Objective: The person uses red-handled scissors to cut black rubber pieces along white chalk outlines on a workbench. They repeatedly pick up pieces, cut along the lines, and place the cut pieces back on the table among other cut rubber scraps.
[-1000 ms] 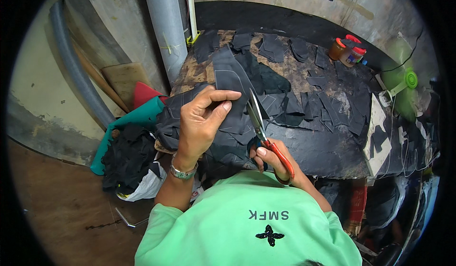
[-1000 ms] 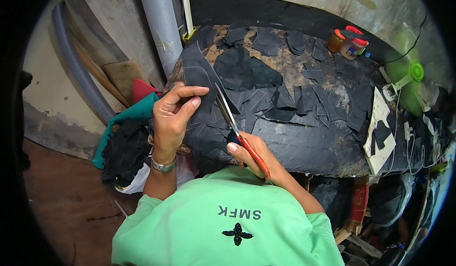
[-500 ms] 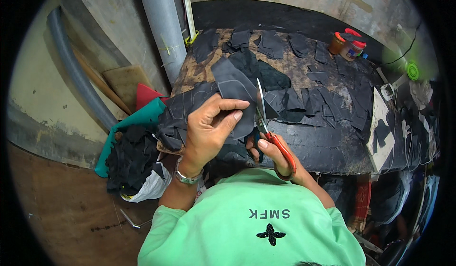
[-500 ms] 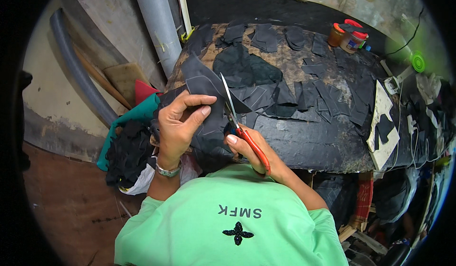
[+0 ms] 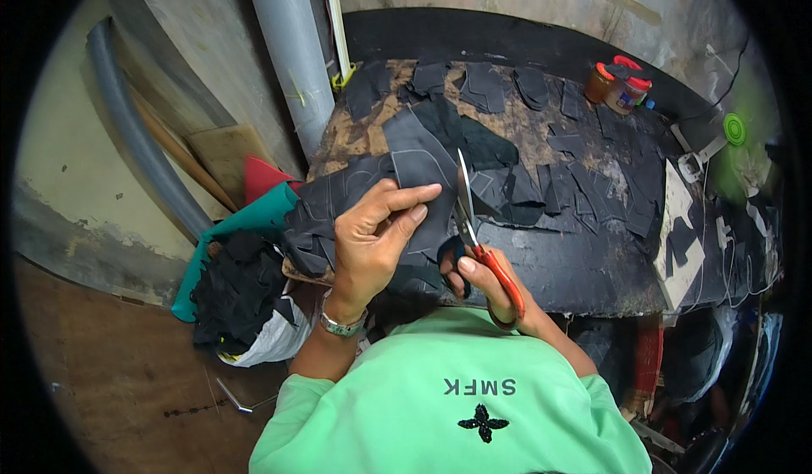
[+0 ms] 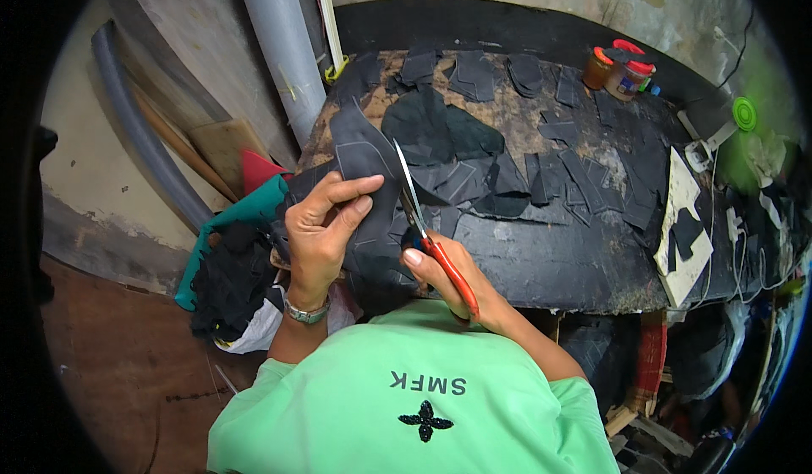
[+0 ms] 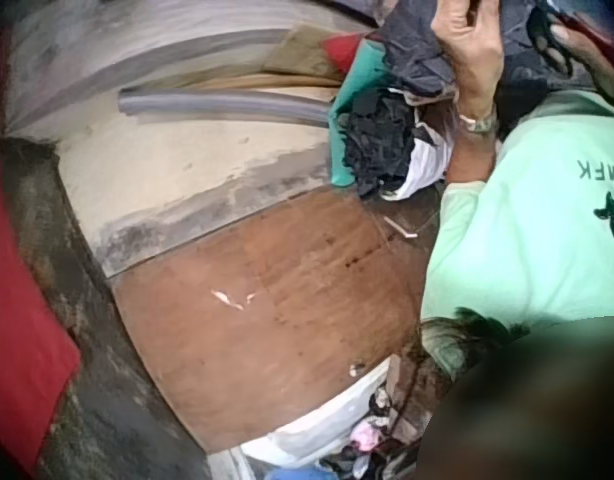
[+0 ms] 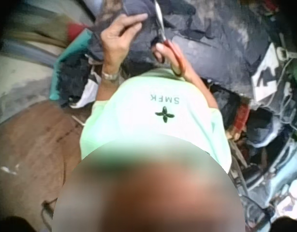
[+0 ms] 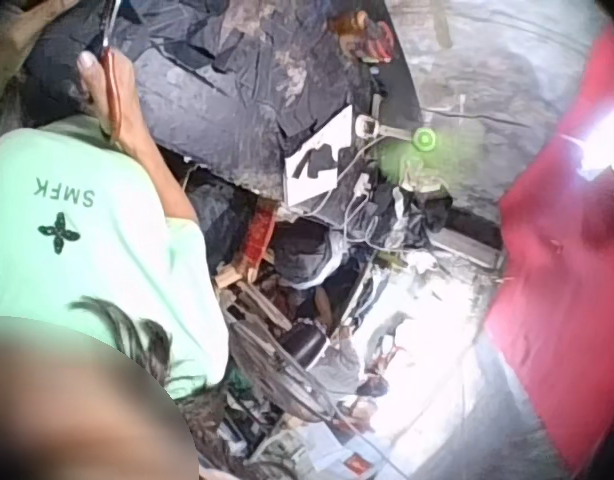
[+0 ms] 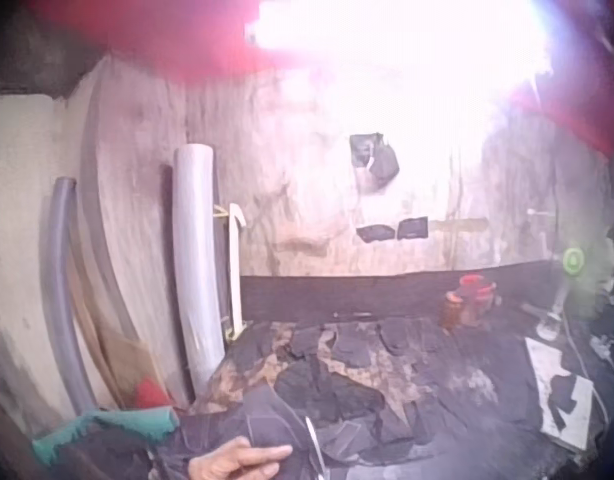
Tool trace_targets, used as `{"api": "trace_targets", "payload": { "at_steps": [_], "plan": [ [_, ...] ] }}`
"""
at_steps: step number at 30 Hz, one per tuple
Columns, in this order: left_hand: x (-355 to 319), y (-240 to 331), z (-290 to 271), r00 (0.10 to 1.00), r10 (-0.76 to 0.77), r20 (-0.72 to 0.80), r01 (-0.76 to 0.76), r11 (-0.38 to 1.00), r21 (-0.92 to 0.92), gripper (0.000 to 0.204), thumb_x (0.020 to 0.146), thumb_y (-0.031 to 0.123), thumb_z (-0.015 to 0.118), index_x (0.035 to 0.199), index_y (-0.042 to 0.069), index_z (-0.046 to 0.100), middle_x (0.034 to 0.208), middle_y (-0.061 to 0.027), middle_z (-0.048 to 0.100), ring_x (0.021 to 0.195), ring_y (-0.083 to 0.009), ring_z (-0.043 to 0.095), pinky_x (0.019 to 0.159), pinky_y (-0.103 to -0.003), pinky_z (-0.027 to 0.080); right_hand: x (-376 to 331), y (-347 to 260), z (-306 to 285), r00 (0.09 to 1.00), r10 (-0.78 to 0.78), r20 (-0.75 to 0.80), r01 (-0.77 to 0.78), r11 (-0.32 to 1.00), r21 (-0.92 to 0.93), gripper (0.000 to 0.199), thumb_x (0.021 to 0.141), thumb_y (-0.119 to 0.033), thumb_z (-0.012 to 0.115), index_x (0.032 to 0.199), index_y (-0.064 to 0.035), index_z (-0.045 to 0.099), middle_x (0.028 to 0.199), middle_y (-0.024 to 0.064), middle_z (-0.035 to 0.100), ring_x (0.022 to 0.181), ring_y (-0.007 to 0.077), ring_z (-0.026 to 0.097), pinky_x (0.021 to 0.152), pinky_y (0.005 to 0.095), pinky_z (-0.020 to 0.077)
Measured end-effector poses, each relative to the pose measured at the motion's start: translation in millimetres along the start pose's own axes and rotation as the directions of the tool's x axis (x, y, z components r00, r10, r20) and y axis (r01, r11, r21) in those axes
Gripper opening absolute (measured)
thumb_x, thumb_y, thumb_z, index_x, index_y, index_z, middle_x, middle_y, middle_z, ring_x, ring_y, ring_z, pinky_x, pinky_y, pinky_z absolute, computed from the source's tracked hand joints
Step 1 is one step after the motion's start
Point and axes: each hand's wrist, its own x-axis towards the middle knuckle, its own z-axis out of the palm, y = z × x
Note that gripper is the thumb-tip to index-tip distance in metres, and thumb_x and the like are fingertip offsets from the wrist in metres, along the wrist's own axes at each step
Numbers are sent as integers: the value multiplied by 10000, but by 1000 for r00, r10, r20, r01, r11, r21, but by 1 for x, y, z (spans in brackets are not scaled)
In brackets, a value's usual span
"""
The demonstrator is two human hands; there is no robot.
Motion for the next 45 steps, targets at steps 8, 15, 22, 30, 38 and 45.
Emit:
{"api": "trace_targets", "payload": {
  "at_steps": [8, 15, 22, 30, 38, 45],
  "plan": [
    [8, 6, -16, 991, 41, 130, -50, 996, 67, 233, 836, -94, 601, 1025, 8, 692, 787, -1, 517, 701, -67, 464, 618, -194, 373, 0, 0, -4, 999, -51, 4, 51, 989, -136, 455, 933, -461, 505, 810, -24, 467, 612, 32, 400, 601, 137, 399, 548, 329, 369],
    [11, 7, -19, 989, 7, 147, -15, 998, 54, 216, 838, -86, 603, 1014, 3, 693, 794, -7, 535, 713, -70, 482, 619, -200, 380, -3, -8, -7, 1000, -2, 9, 4, 983, -184, 502, 897, -510, 493, 781, -24, 533, 568, 2, 436, 541, 105, 436, 513, 265, 380],
    [8, 2, -16, 991, -16, 133, 13, 1000, 17, 207, 842, -73, 609, 1017, 0, 690, 790, -2, 530, 731, -63, 482, 639, -188, 377, -7, -5, -6, 1000, 12, -13, -13, 997, -81, 435, 912, -441, 570, 717, -62, 486, 547, -15, 425, 501, 79, 453, 446, 263, 382],
    [5, -6, -3, 999, -38, -28, 33, 988, -150, 259, 833, -22, 663, 1092, -19, 652, 939, 11, 515, 772, -40, 458, 684, -171, 379, -8, -5, -5, 999, 33, -22, -34, 998, -43, 428, 918, -423, 568, 705, -61, 488, 542, -17, 436, 468, 79, 442, 419, 256, 378],
    [0, -5, -1, 999, 9, 40, -7, 999, -46, 312, 813, -68, 658, 1121, -21, 638, 1061, -25, 524, 911, -61, 526, 751, -174, 433, 3, -2, -4, 992, -117, -45, 111, 986, -124, 422, 920, -425, 527, 761, -35, 501, 560, 8, 435, 520, 108, 456, 485, 275, 378],
    [0, -3, -1, 997, 20, 74, -14, 996, -89, 320, 826, -86, 633, 1140, -23, 628, 1029, -34, 503, 878, -58, 502, 721, -167, 433, -3, -3, -4, 999, -28, -37, 27, 999, -43, 442, 917, -445, 557, 714, -67, 451, 565, -6, 416, 498, 87, 447, 444, 262, 378]
  ]
}}
